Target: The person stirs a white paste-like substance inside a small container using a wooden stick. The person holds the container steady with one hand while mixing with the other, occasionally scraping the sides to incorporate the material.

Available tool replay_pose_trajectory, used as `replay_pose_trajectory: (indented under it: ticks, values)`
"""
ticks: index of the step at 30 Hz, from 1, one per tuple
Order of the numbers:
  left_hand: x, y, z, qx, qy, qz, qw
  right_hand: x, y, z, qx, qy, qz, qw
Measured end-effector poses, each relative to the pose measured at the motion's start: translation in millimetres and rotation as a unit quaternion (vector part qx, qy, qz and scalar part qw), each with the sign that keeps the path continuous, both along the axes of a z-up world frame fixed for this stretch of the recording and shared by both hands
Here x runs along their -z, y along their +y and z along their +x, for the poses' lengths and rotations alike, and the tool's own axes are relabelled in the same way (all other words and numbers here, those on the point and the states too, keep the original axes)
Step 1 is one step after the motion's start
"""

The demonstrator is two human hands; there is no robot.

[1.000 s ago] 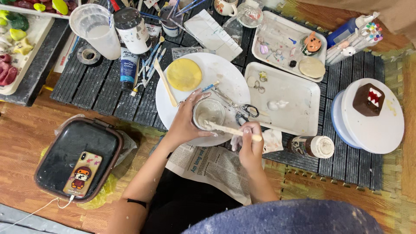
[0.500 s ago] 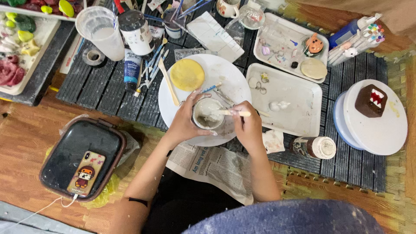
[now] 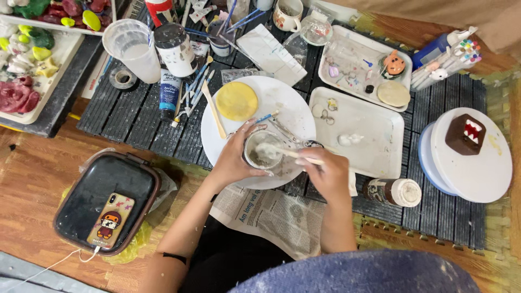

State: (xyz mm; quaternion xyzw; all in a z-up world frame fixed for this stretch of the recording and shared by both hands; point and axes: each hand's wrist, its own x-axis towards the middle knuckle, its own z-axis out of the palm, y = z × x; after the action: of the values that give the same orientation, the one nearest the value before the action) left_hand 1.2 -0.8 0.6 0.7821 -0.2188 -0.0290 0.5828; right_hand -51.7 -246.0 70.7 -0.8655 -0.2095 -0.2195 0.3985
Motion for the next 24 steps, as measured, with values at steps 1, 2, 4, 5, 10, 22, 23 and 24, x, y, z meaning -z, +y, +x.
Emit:
replay_pose_trajectory:
  ticks: [1,2,4,5,10,22,23,24]
  values:
    - [0.7,0.7,-0.2,-0.004,-0.009,0.01,1.0,-1.8,-1.8,0.7,-0.007,0.006,0.015,1.0]
    - [2.4,1.0,-0.4,-0.007,-0.016,0.02,1.0,-3.3,-3.3,0.7,-0.012,0.013,0.029,0.999]
    - [4.4,1.0,0.6,-0.002,-0.02,0.031,0.999,-5.4,-2.7,3.9,-0.022,0.011,0.011,1.0]
    - [4.4,1.4,1.5,0.006,-0.017,0.032,0.999,-5.8,0.0,7.1,-0.025,0.002,-0.021,0.999]
    - [10.0,5.1,4.2,0.018,-0.029,0.022,0.999,-5.5,6.3,17.8,0.007,0.146,-0.032,0.989]
    - [8.9,1.7,7.0,0.02,-0.025,0.054,0.998,70.7,9.4,13.0,0.032,0.276,0.37,0.886]
    - [7.3,1.0,6.9,0.018,-0.021,0.054,0.998,74.9,10.3,12.8,0.043,0.271,0.388,0.88]
    - [7.3,1.5,2.7,0.014,-0.012,0.054,0.998,79.2,11.3,8.7,0.055,0.271,0.406,0.871]
